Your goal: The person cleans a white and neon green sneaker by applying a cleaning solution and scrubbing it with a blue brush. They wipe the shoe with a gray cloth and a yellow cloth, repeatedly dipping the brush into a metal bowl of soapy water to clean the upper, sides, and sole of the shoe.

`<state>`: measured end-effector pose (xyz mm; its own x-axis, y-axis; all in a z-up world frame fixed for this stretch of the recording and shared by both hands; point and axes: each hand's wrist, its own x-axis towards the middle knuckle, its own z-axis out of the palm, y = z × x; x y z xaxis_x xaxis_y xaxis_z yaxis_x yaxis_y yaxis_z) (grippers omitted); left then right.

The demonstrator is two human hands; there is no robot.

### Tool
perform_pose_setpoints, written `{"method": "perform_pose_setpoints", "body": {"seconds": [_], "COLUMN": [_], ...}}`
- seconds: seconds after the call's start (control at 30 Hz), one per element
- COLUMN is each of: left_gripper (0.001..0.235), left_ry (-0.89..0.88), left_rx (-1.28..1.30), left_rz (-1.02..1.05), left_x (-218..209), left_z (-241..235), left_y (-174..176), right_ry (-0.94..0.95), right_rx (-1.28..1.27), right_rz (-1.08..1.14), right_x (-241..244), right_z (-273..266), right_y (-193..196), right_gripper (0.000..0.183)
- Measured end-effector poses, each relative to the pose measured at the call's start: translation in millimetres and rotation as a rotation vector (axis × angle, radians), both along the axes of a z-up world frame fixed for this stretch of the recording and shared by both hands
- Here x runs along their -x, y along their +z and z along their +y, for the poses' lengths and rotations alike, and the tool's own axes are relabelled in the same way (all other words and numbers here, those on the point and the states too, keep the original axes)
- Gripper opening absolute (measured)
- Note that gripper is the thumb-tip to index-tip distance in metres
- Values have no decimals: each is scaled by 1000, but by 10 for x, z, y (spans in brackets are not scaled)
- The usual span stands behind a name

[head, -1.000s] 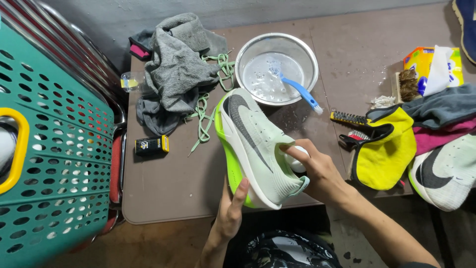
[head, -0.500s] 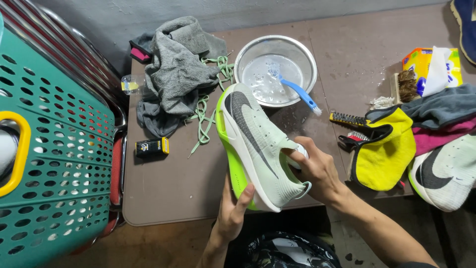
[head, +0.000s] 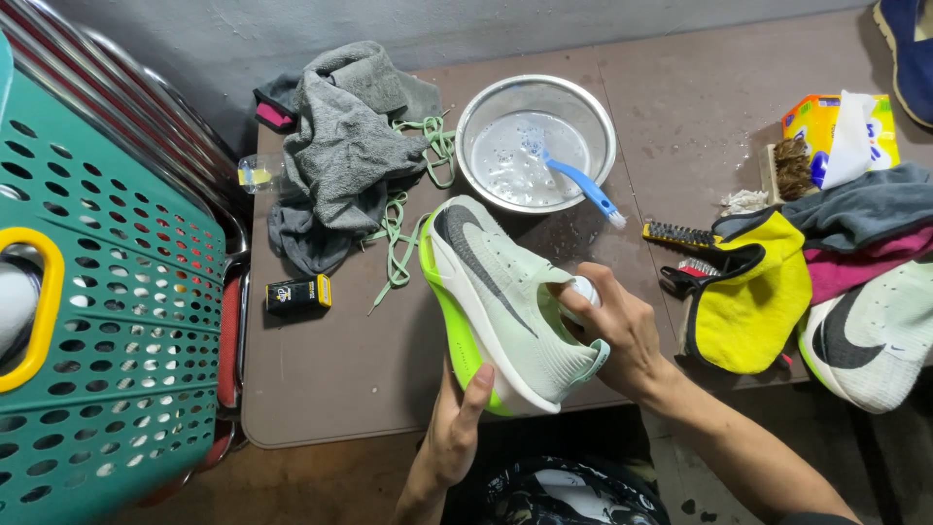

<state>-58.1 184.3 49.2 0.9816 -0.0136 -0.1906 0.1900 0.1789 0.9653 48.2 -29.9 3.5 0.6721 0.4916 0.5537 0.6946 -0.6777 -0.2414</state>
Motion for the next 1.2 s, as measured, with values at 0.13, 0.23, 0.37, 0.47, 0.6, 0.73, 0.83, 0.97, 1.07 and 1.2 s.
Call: {"method": "perform_pose_setpoints", "body": {"seconds": [0.13, 0.23, 0.37, 0.47, 0.6, 0.73, 0.83, 0.97, 1.07, 1.2], "left_gripper": [72, 67, 56, 59, 71, 81, 99, 107, 110, 129], "left_ry": [54, 65, -2, 69, 62, 157, 142, 102, 98, 114], "left_rx": [169, 367, 248, 299, 404, 558, 292, 190, 249, 209], "left_rz": [51, 105, 50, 122, 19, -74, -227, -364, -282, -351], "left_x": [45, 73, 76, 113, 114, 153, 93, 67, 97, 149], "left_z": [-1, 37, 153, 234, 264, 235, 244, 275, 306, 242], "left_y": [-198, -240, 6, -90, -312, -773, -542, -594, -824, -840], "right_ry": [80, 186, 94, -218, -247, -332, -361, -397, -105, -244], "right_rx": [-48, -215, -508, -646, -662, -615, -501, -239, -170, 83], "right_rz": [-56, -75, -90, 38, 87, 192, 154, -237, 87, 542], "right_x": [-48, -140, -377, -704, -1302, -1669, -1696, -1336, -1200, -1122], "right_z": [-23, -103, -243, -401, -633, -802, -805, -527, -314, -2], "right_y": [-105, -193, 80, 217, 156, -159, -195, 196, 308, 437], "right_gripper": [52, 60, 55, 58, 65, 70, 70, 62, 37, 51]}}
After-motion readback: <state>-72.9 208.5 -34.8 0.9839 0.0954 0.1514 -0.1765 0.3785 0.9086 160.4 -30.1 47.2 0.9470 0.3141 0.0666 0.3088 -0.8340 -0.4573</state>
